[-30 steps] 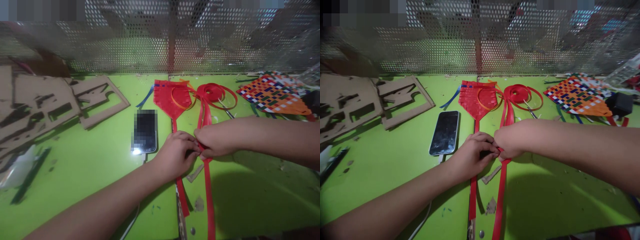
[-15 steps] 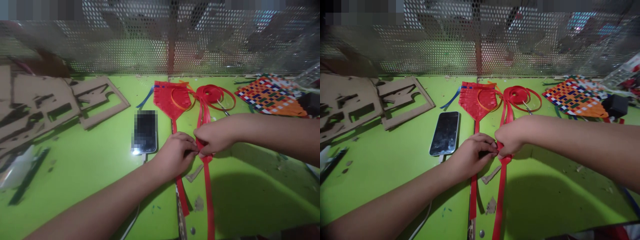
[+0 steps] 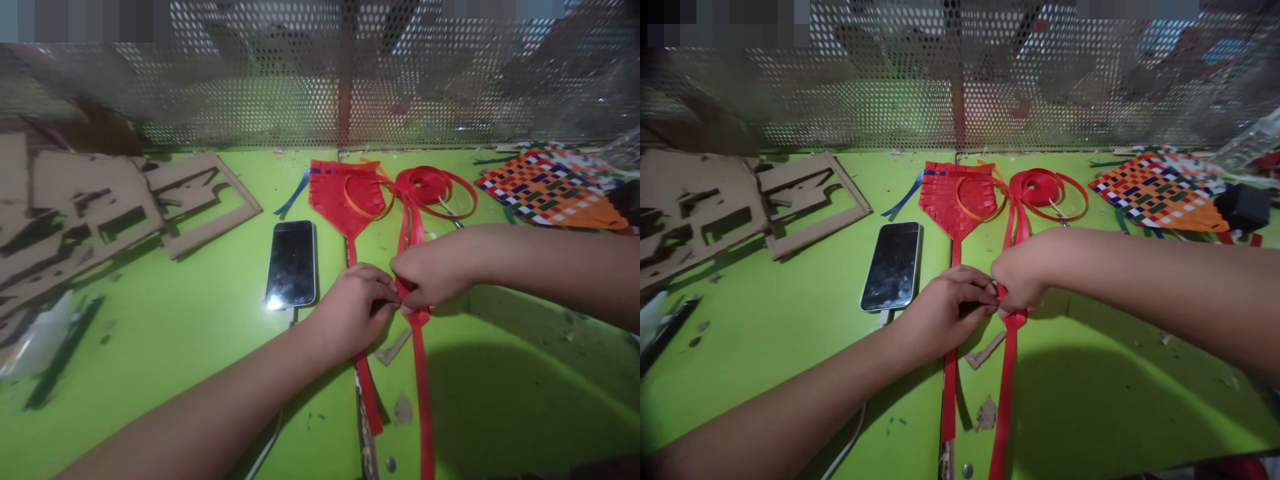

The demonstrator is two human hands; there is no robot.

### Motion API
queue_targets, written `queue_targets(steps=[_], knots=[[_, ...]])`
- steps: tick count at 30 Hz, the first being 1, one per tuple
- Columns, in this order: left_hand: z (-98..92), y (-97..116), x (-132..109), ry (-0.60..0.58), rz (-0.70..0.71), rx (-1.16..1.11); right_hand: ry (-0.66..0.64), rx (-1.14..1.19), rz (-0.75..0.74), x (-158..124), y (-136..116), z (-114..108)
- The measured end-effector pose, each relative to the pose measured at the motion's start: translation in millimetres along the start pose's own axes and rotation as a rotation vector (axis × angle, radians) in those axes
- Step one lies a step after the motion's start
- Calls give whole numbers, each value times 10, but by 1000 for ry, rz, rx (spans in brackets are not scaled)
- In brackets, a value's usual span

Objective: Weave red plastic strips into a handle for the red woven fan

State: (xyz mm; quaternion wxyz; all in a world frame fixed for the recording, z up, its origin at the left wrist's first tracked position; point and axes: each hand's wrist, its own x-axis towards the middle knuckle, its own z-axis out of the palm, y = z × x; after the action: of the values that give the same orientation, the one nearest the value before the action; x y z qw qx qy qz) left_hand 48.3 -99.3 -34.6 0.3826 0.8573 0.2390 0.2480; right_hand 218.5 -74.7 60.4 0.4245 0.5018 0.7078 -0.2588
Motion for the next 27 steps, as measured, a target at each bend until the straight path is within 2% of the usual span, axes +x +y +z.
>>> queue_targets(steps=[8, 14, 21, 24, 27], knots=[[-11, 31, -4, 22, 13, -8, -31, 4, 2, 14, -27, -31], [-3, 22, -11, 31, 31, -37, 91, 3, 23, -7, -50, 55], [-20, 20, -8, 28, 30, 10, 54, 69, -74, 49, 109, 34], [-47, 35, -20, 6, 85, 70, 101, 143, -95, 1, 199, 128], [-46, 71, -56, -42, 202, 167, 222, 289, -159, -88, 280, 375]])
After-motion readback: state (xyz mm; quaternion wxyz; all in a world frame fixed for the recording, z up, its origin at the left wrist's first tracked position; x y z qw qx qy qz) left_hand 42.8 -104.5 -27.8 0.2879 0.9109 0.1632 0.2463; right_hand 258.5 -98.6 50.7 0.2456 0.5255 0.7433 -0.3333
